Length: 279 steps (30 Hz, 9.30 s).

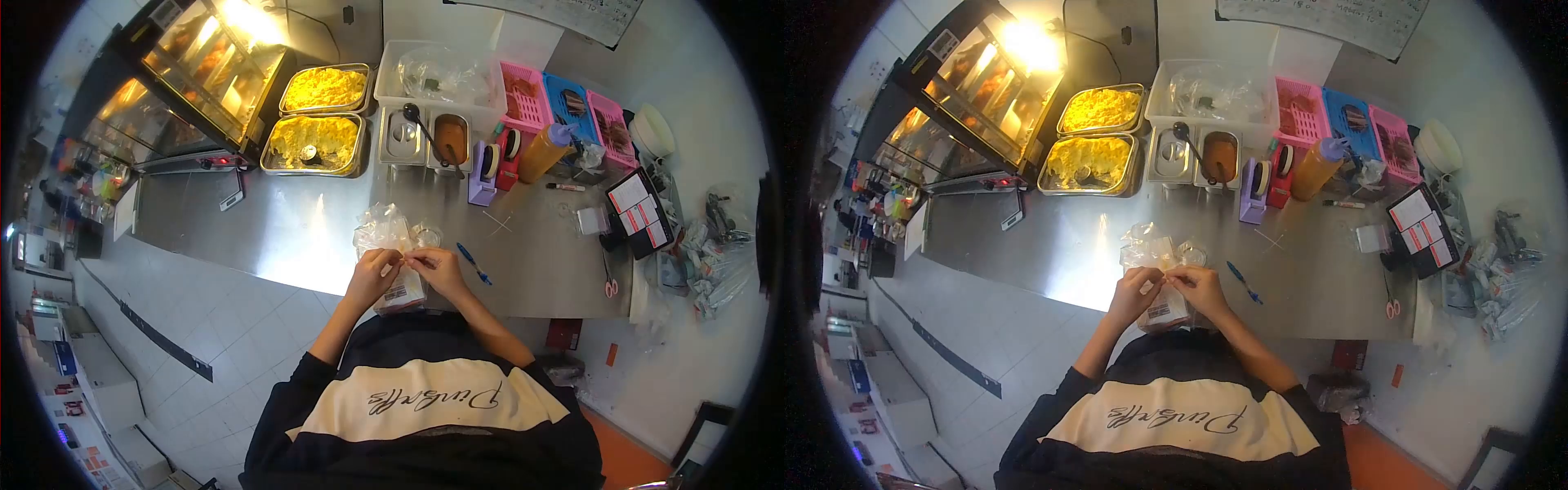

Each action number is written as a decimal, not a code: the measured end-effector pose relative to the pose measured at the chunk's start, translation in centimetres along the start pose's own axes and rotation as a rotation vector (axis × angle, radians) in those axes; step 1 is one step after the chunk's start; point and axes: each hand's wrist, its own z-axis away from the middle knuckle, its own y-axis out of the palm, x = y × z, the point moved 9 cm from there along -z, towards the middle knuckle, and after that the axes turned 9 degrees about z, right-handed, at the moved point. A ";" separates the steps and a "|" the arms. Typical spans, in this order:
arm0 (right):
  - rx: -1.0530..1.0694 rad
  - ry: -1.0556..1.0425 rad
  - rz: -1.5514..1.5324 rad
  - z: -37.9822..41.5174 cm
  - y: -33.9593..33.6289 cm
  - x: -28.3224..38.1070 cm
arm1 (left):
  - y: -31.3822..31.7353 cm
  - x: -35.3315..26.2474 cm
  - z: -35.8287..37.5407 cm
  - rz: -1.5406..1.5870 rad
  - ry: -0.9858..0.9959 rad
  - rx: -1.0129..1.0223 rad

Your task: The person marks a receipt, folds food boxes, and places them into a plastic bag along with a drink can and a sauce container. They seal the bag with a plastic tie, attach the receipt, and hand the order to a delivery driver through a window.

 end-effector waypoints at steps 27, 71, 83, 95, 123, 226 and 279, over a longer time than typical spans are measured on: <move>-0.434 0.524 -0.078 -8.6 -19.1 -17.0 | 0.2 2.0 -1.1 -0.168 -0.208 0.110; -0.704 0.620 -0.696 -4.3 -14.2 -16.7 | 2.0 3.3 1.0 0.758 -0.656 0.053; -0.768 0.367 -0.277 3.7 -13.3 -11.4 | 3.3 -4.4 -1.1 -0.387 0.098 -0.147; -0.965 0.497 0.106 15.4 -20.7 -14.5 | 9.6 -0.1 -2.4 -0.410 -0.134 0.136; -0.832 -0.034 1.290 8.9 -51.5 -14.1 | 12.7 -2.6 -3.3 -0.627 -0.084 0.099; -1.400 0.322 0.811 93.5 -8.9 17.8 | 37.2 -53.4 55.0 0.284 0.792 1.376; -1.186 0.472 1.471 101.7 -52.6 29.3 | 42.3 -56.1 55.0 0.482 0.429 1.322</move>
